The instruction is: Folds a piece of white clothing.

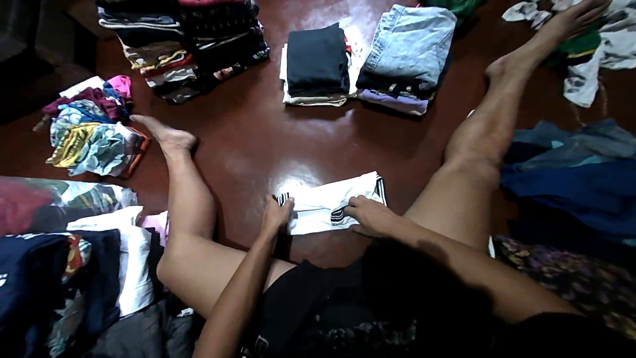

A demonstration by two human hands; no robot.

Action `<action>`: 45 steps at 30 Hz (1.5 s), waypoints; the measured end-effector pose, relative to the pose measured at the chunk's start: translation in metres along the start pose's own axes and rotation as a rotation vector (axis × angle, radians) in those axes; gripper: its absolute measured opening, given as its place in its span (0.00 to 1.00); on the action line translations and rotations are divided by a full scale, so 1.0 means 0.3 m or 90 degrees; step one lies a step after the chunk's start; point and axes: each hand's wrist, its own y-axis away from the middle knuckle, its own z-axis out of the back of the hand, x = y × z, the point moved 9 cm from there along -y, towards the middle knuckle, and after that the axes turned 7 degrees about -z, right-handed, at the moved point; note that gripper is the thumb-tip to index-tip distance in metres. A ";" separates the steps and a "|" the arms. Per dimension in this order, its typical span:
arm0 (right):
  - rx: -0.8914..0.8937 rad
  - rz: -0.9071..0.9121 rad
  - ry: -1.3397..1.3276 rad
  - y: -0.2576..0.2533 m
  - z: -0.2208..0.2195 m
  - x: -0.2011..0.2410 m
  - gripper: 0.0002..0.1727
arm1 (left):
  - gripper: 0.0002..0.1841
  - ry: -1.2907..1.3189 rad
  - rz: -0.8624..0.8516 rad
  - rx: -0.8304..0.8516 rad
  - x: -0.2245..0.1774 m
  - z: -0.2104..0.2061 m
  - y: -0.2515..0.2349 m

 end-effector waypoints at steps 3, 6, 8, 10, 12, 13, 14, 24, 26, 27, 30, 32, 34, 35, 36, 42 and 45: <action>0.009 -0.031 -0.032 -0.035 0.019 -0.013 0.25 | 0.38 0.025 0.029 0.083 -0.008 -0.026 -0.035; -0.011 -0.033 -0.025 -0.092 0.072 -0.037 0.25 | 0.30 0.029 0.018 0.123 -0.012 -0.036 -0.065; -0.049 -0.029 -0.007 -0.143 0.122 -0.061 0.23 | 0.29 0.043 -0.001 0.092 -0.011 -0.016 -0.070; -0.109 -0.027 0.018 -0.184 0.168 -0.077 0.21 | 0.28 0.058 -0.021 0.030 -0.013 0.015 -0.061; -0.167 -0.024 0.025 -0.211 0.207 -0.071 0.20 | 0.30 0.104 -0.025 -0.024 -0.017 0.047 -0.044; -0.187 -0.027 0.023 -0.219 0.217 -0.062 0.21 | 0.31 0.146 -0.023 -0.041 -0.013 0.057 -0.036; -0.206 -0.033 0.018 -0.225 0.221 -0.053 0.21 | 0.33 0.185 -0.020 -0.053 -0.003 0.063 -0.032; -0.291 -0.065 -0.085 -0.221 0.205 -0.003 0.28 | 0.24 0.450 -0.165 -0.047 -0.247 0.094 0.033; -0.287 -0.022 -0.080 -0.229 0.196 0.012 0.27 | 0.24 0.446 -0.196 -0.027 -0.358 0.098 0.050; -0.275 0.005 -0.080 -0.232 0.188 0.019 0.27 | 0.23 0.432 -0.210 -0.018 -0.412 0.095 0.046; -0.207 0.039 -0.140 -0.231 0.166 0.009 0.26 | 0.20 0.366 -0.221 0.029 -0.565 0.050 0.007; -0.173 0.007 -0.310 -0.215 0.167 -0.030 0.25 | 0.22 0.338 -0.194 0.052 -0.641 -0.006 -0.051; -0.181 -0.056 -0.543 -0.198 0.182 -0.102 0.25 | 0.25 0.323 -0.159 0.073 -0.697 -0.070 -0.133; -0.193 -0.055 -0.692 -0.190 0.187 -0.134 0.28 | 0.26 0.312 -0.142 0.092 -0.719 -0.103 -0.167; -0.205 -0.028 -0.853 -0.187 0.190 -0.160 0.34 | 0.27 0.304 -0.127 0.113 -0.739 -0.134 -0.195; -0.284 -0.188 -1.169 -0.226 0.136 -0.307 0.29 | 0.20 0.109 -0.211 0.237 -0.848 -0.218 -0.246; -0.282 -0.258 -1.135 -0.236 0.121 -0.314 0.22 | 0.24 -0.119 -0.324 0.168 -0.865 -0.161 -0.300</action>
